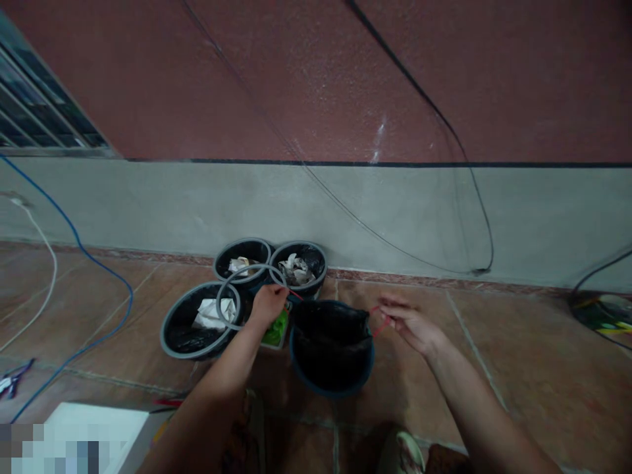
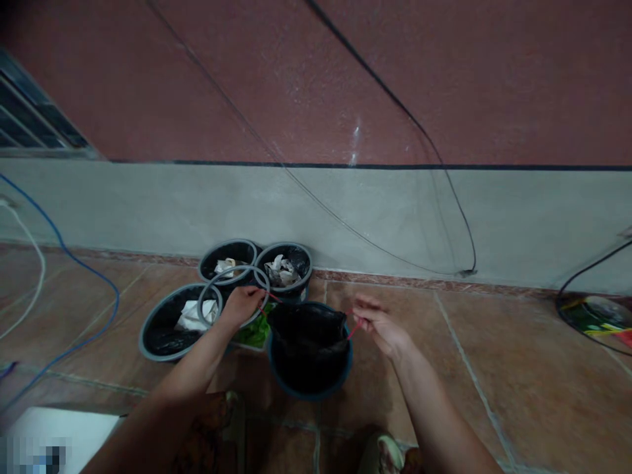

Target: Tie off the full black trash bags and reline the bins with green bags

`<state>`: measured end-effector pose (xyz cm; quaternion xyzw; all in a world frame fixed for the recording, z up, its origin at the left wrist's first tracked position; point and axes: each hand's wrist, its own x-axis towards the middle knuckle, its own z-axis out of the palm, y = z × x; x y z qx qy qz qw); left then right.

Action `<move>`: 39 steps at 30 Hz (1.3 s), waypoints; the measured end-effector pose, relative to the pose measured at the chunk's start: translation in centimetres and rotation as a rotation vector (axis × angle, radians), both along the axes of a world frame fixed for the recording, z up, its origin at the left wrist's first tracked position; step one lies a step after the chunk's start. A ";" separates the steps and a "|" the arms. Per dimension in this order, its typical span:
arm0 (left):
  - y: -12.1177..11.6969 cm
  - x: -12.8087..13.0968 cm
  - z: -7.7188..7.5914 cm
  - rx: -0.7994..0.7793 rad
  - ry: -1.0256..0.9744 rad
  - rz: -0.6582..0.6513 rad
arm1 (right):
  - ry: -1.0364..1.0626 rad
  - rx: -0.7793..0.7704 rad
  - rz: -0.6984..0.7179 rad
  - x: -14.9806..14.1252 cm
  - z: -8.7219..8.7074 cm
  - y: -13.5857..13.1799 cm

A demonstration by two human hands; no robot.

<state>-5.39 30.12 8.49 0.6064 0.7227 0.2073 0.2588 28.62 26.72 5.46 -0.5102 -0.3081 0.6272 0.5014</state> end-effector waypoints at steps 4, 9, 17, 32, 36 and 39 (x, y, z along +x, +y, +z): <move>-0.1 -0.2 0.6 -0.011 -0.001 0.056 | -0.053 0.084 -0.098 0.2 1.8 -0.2; 0.0 -0.8 0.3 -0.030 -0.064 0.068 | -0.693 0.006 0.148 0.0 -0.1 -0.8; -0.2 0.2 0.8 -0.083 -0.147 -0.134 | -1.373 0.096 0.185 1.6 -0.5 -1.1; -3.0 4.4 1.9 -0.172 -0.499 -0.314 | -0.290 0.067 0.314 -3.6 3.2 -1.9; -3.1 5.3 2.0 -0.126 -0.589 -0.453 | -0.140 0.129 0.382 -4.5 3.8 -2.4; -3.3 6.0 2.3 -0.077 -0.573 -0.466 | -0.222 0.151 0.299 -5.7 3.9 -2.6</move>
